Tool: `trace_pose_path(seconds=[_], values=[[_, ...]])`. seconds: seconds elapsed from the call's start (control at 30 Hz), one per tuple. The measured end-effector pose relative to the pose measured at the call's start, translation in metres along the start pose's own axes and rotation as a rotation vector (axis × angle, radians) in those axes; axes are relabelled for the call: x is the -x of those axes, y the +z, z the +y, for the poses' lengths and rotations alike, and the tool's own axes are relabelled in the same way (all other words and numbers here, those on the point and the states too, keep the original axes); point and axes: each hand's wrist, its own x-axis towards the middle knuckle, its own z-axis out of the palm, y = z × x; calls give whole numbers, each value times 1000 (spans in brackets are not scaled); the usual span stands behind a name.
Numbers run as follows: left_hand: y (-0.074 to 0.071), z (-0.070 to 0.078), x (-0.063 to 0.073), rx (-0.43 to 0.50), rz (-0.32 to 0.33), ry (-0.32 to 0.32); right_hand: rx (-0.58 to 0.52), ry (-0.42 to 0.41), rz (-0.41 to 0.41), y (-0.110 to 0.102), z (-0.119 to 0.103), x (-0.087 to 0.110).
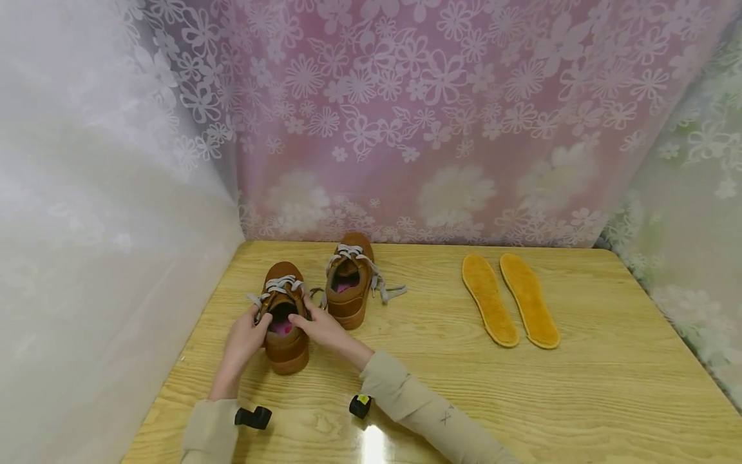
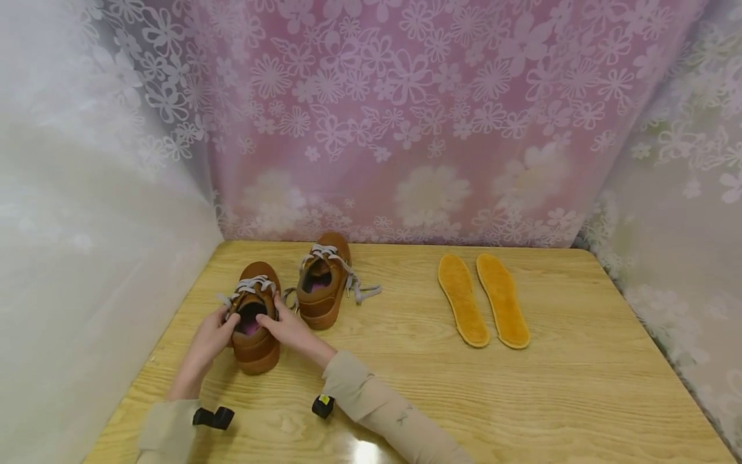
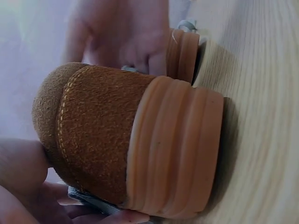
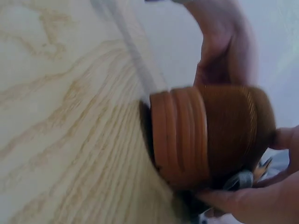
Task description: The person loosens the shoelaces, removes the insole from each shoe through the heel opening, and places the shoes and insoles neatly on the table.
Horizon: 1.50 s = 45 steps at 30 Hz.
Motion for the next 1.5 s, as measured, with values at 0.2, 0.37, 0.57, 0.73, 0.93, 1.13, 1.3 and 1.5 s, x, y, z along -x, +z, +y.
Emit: trace_pose_path(seconds=[0.2,0.37,0.57,0.73,0.93,1.13,1.3,1.5], values=[[7,5,-20,4,-17,3,228,-49,20,-13,-9,23],[8,7,-32,17,-17,-5,396,-171,62,-28,-14,50],[9,9,-46,11,-2,14,207,-423,276,-49,-8,65],[11,11,-60,15,-11,25,258,-364,456,-73,8,59],[12,13,-79,41,-50,46,317,-72,418,-95,32,46],[12,9,-100,141,-140,88,186,-10,230,-98,44,38],[12,9,-109,159,-193,90,216,-10,116,-95,41,38],[14,9,-103,170,-217,79,262,8,105,-98,36,46]])
